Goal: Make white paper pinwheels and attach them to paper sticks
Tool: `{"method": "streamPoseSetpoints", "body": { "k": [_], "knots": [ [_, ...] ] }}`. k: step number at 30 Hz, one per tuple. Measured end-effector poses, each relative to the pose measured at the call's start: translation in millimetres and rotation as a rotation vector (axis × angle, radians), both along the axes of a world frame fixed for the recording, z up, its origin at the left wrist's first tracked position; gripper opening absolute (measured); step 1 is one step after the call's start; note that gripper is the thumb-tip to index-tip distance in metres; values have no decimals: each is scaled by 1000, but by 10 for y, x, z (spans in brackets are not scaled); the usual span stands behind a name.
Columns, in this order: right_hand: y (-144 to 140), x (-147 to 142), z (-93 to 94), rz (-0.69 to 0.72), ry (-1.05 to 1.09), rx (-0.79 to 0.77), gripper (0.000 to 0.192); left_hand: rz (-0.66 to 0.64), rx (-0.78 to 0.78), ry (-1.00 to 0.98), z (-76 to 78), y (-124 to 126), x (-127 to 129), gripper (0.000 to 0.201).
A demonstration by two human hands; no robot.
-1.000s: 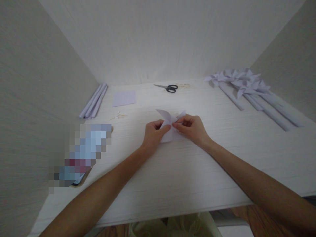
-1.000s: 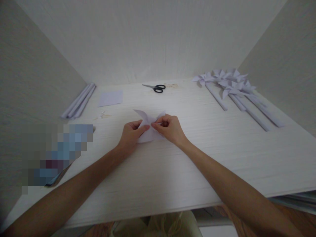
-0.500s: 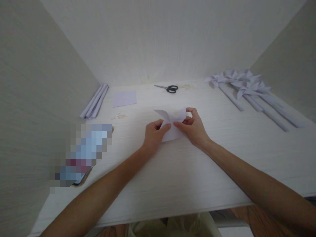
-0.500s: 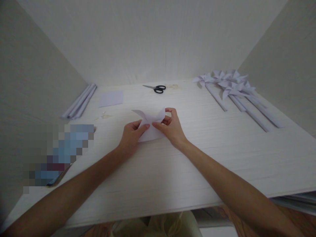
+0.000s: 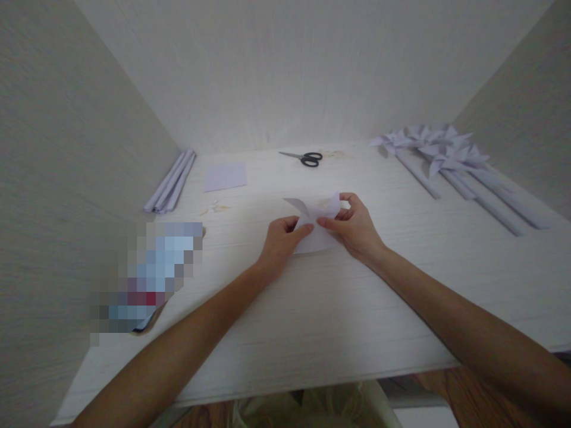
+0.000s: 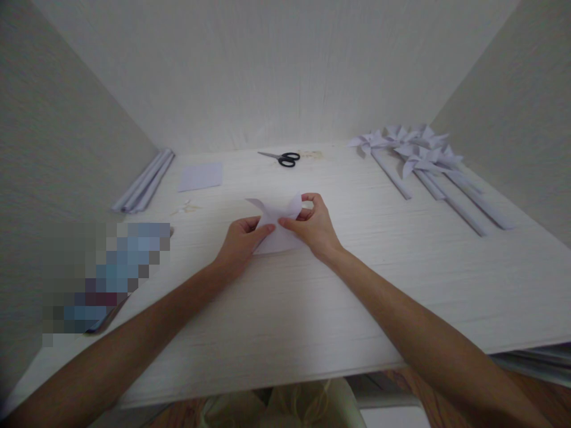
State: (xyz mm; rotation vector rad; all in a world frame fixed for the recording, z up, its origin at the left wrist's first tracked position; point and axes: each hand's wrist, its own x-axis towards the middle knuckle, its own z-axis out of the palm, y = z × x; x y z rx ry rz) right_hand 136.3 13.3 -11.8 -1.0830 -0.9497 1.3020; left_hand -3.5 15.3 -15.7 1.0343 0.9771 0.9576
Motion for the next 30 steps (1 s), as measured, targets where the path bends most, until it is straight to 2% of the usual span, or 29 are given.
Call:
{"method": "streamPoseSetpoints", "body": {
  "k": [4, 6, 8, 10, 13, 17, 22, 30],
  "knots": [
    [36, 152, 86, 136, -9, -110, 52, -95, -58, -111, 69, 38, -19, 17],
    [41, 240, 125, 262, -37, -157, 51, -156, -66, -195, 116, 49, -39, 16],
    [32, 311, 155, 413, -80, -214, 51, -235, -71, -227, 160, 44, -57, 23],
    [19, 349, 173, 533, -138, -241, 51, -321, -73, -147, 189, 25, -65, 28],
    [4, 354, 182, 622, -243, -222, 52, -421, -9, 108, 197, -10, -60, 25],
    [-3, 327, 188, 626, -305, -196, 54, -494, 77, 302, 178, -29, -51, 17],
    [-10, 306, 201, 574, -296, -219, 52, -485, 136, 371, 174, -24, -54, 13],
    [-9, 299, 197, 592, -264, -235, 54, -477, 166, 417, 144, -23, -52, 14]
  ]
}}
